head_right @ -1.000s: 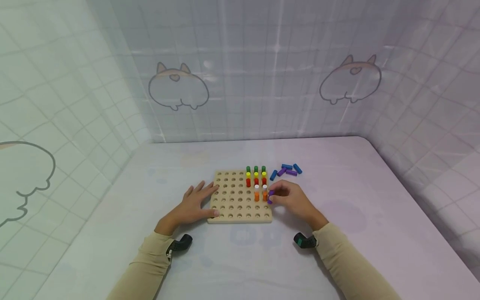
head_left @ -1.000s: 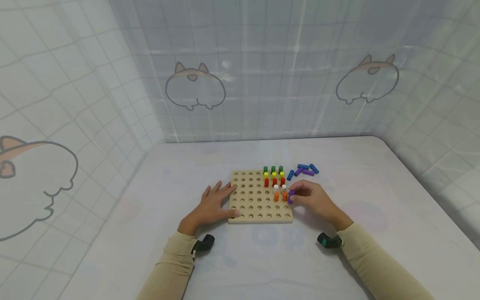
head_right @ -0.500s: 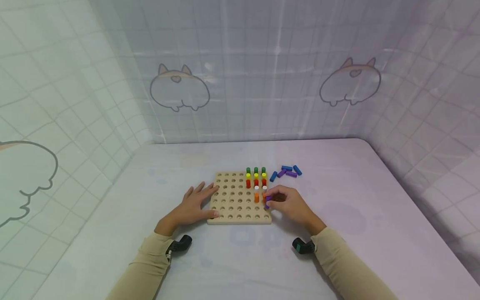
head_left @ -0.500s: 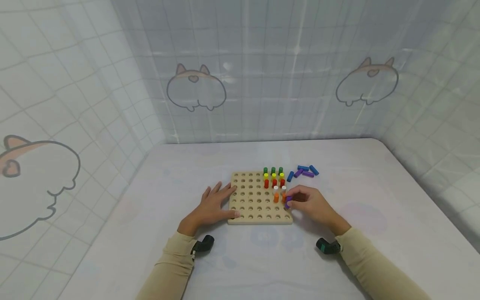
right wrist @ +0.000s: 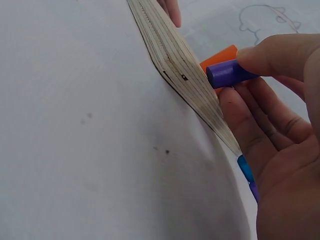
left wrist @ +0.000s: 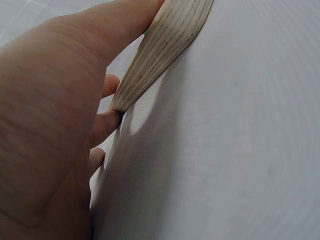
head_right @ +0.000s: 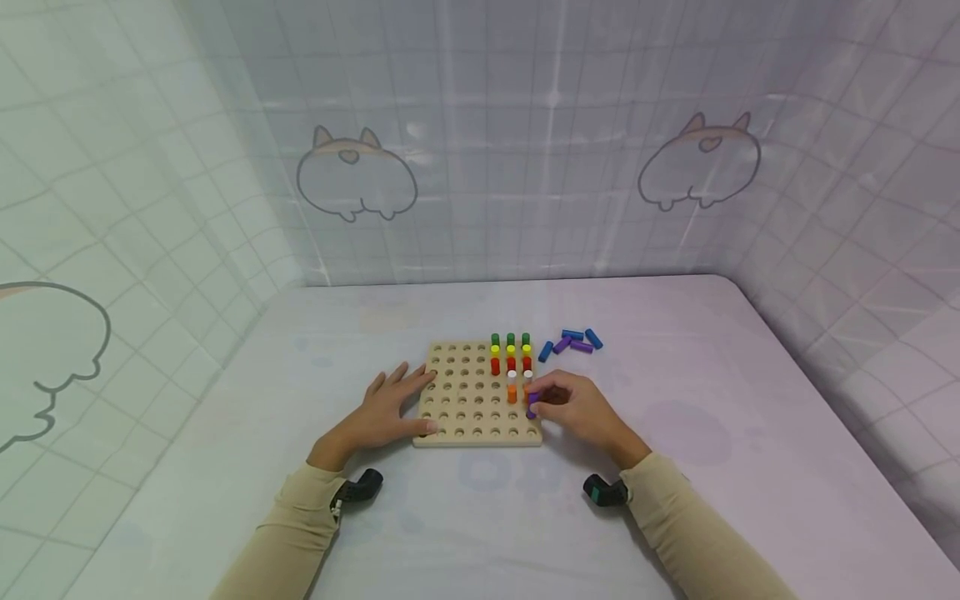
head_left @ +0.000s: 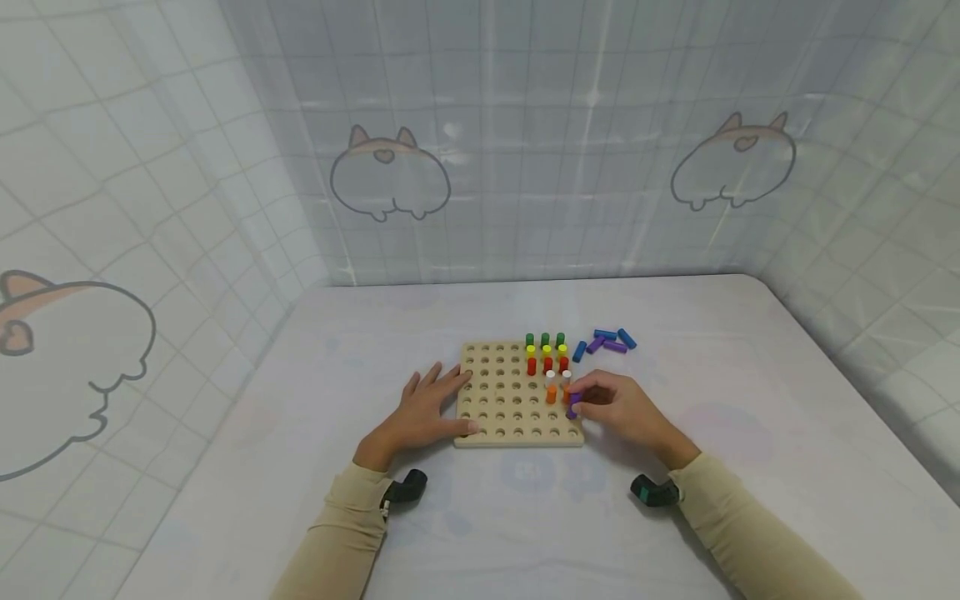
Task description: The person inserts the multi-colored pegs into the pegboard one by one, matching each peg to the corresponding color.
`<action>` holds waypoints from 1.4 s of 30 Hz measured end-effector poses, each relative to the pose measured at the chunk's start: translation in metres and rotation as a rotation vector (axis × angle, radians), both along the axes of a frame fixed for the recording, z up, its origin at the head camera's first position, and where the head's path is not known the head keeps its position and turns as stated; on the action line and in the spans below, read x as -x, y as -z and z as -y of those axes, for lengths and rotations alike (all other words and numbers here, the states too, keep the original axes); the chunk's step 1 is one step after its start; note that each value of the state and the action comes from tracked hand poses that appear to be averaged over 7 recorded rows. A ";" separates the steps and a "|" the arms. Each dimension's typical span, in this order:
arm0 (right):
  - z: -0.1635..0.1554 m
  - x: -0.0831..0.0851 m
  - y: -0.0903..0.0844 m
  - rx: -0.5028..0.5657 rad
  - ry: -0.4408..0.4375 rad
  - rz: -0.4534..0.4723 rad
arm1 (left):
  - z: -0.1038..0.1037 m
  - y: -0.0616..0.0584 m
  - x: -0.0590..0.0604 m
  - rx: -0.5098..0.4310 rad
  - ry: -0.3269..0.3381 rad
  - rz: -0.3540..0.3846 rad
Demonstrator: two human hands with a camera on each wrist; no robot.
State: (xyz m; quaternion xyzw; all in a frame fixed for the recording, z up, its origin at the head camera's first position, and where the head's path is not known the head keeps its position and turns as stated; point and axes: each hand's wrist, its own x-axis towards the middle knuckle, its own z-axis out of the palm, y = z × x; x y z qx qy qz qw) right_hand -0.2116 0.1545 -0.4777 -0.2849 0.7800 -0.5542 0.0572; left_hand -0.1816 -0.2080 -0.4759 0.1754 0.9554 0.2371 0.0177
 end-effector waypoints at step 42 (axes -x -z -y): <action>-0.052 0.064 -0.008 0.005 0.429 -0.016 | -0.002 -0.006 -0.003 0.006 -0.001 0.023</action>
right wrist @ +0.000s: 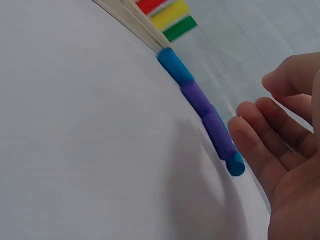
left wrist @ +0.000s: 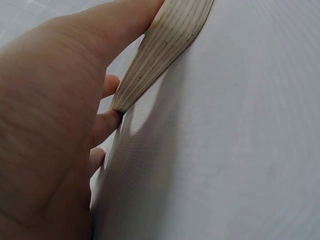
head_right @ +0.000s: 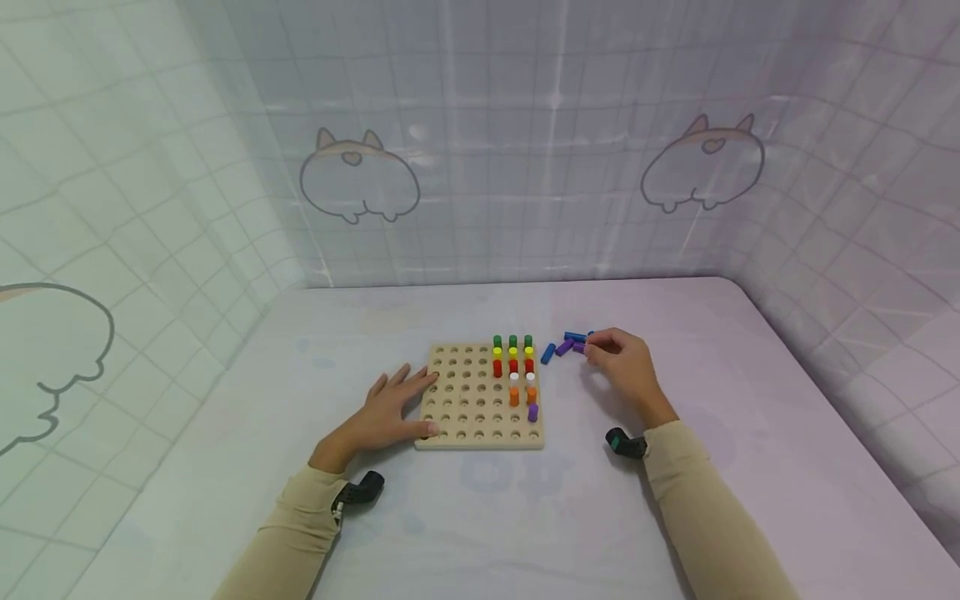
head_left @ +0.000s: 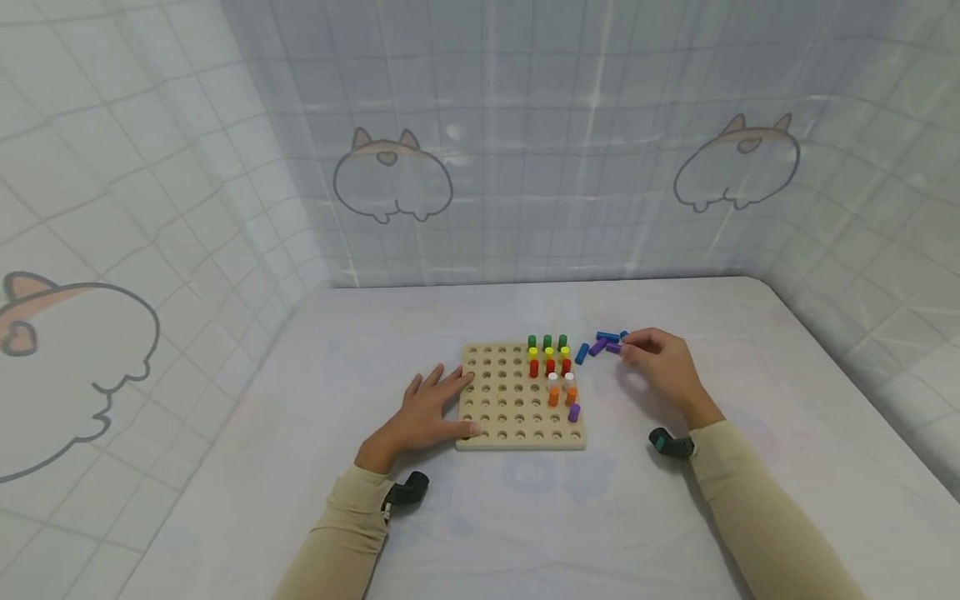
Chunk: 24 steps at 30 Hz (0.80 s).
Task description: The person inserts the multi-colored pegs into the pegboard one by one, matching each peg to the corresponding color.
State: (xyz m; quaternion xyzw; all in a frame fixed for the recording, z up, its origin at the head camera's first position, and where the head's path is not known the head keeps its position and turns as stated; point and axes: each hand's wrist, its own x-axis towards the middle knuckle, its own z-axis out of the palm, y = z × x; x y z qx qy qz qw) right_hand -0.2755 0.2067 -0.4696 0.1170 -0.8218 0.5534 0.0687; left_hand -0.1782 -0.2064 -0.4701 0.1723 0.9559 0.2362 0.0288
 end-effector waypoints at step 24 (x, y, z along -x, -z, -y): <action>-0.001 0.021 0.004 -0.193 0.106 -0.062 | 0.001 0.006 0.002 0.005 -0.001 -0.021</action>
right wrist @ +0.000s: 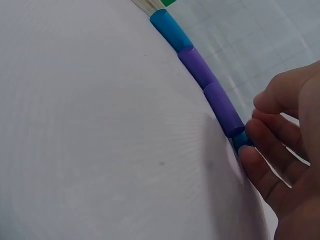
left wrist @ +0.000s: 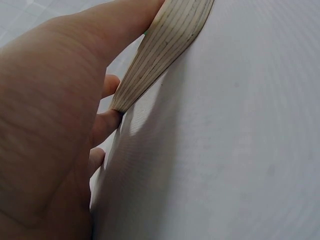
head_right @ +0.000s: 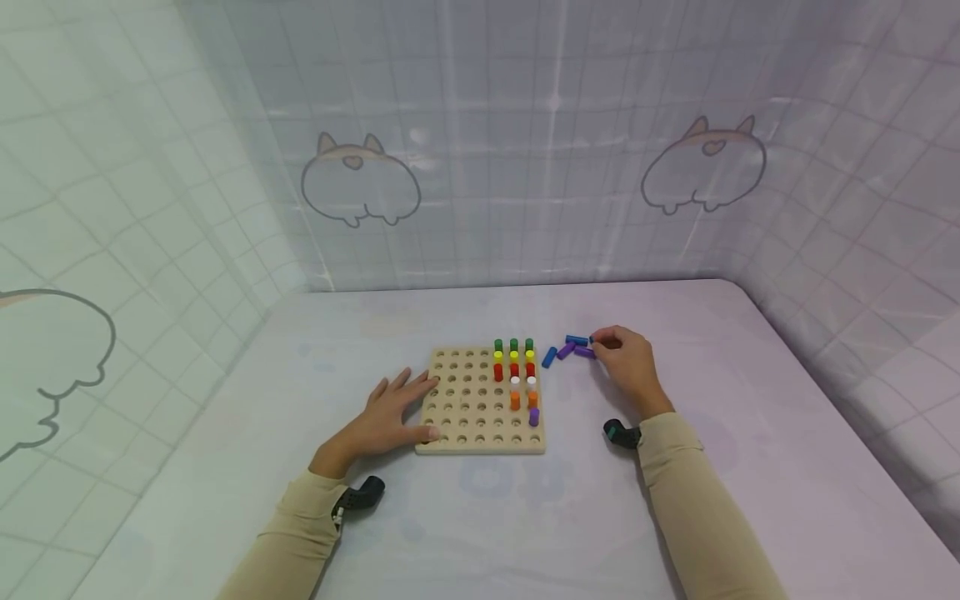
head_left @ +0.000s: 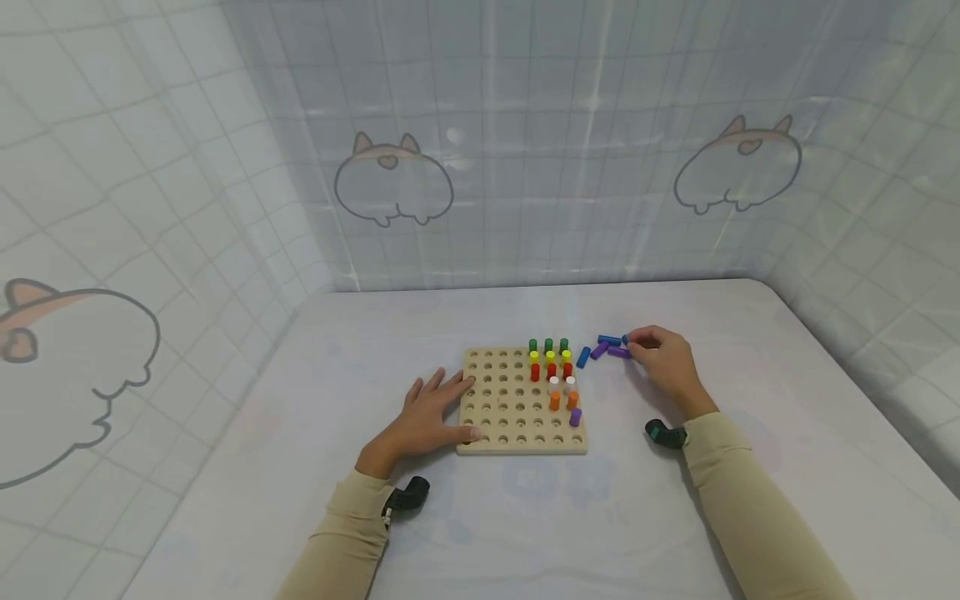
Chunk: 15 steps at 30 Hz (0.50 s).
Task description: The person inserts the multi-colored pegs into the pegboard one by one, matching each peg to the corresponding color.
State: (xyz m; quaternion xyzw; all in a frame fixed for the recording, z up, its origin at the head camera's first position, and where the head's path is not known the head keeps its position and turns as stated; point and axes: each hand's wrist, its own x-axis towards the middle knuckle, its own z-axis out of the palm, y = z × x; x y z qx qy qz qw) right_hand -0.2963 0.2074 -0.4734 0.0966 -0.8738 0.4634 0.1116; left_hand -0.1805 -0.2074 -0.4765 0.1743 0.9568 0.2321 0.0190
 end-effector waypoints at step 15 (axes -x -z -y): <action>0.009 -0.002 0.002 -0.181 -0.042 -0.069 | 0.001 0.000 -0.001 -0.004 0.008 -0.014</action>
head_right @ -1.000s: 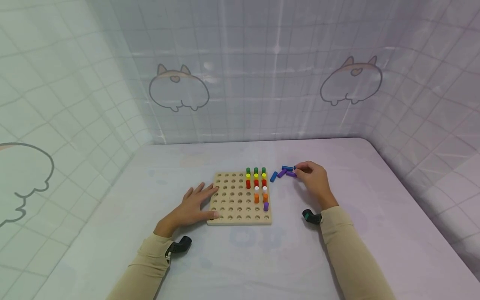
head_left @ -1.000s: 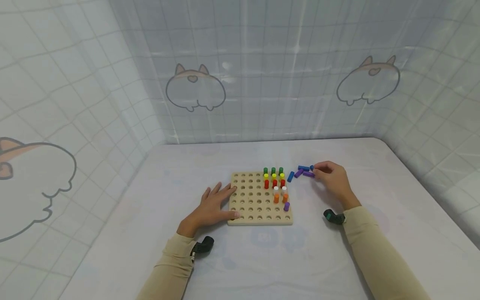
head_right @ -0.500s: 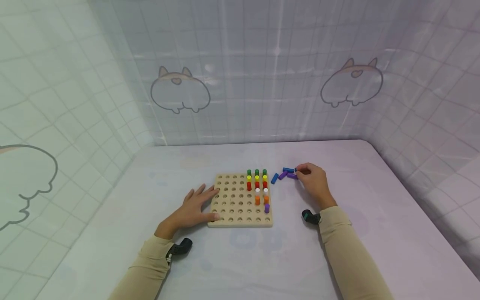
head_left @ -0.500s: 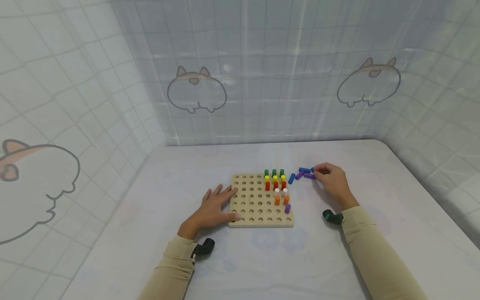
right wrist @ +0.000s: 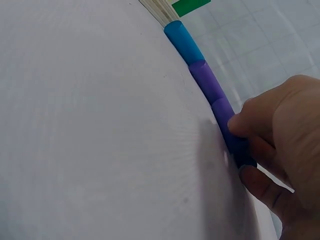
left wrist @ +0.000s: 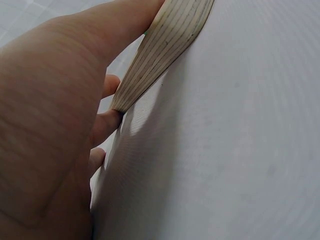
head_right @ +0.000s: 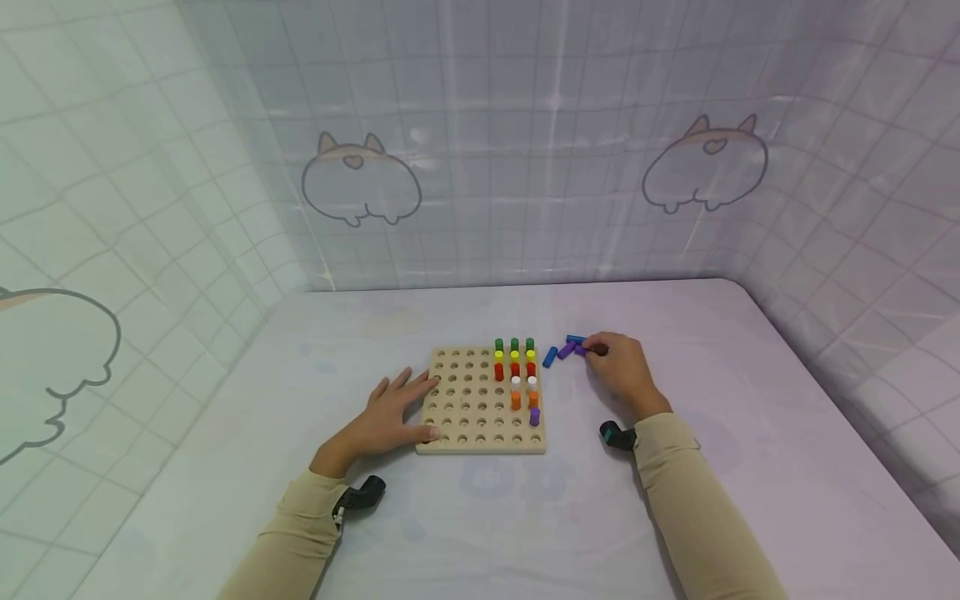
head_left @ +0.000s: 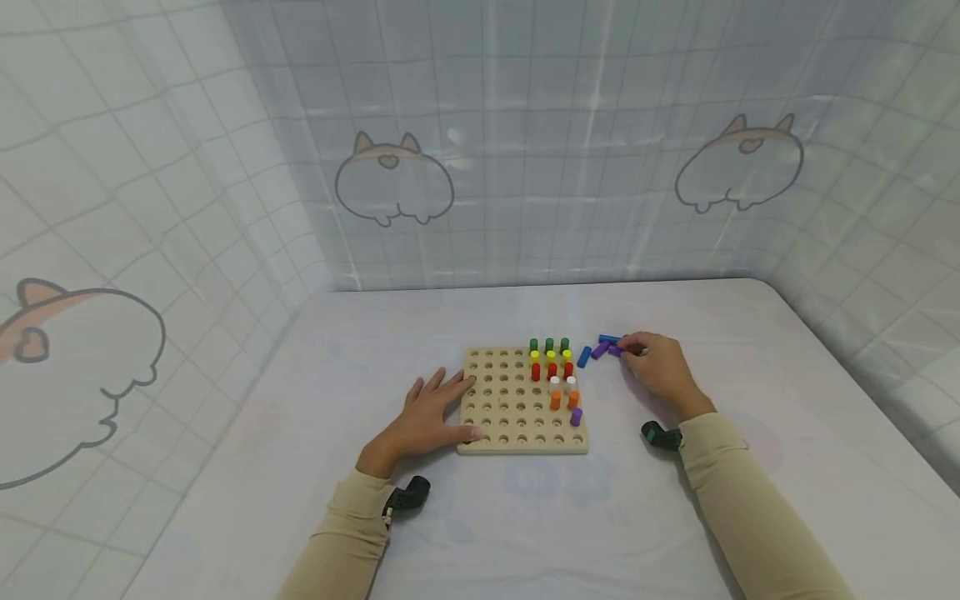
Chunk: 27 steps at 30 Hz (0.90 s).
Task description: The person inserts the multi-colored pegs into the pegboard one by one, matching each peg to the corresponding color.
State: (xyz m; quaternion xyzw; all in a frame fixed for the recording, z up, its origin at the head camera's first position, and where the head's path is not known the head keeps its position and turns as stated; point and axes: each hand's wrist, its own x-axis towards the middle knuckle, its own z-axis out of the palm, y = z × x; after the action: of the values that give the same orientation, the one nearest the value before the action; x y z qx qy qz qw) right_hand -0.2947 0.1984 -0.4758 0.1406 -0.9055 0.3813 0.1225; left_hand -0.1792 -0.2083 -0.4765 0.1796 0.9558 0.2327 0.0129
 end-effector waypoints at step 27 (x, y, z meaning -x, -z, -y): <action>-0.004 -0.014 -0.004 0.014 -0.047 0.007 | 0.000 -0.003 0.000 0.011 -0.004 0.004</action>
State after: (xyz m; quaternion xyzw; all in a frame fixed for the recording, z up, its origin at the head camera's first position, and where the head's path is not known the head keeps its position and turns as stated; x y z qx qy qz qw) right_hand -0.2810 0.2021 -0.4721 0.1599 -0.8997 0.3907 0.1112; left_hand -0.1797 -0.2085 -0.4740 0.1769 0.9573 0.2281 0.0154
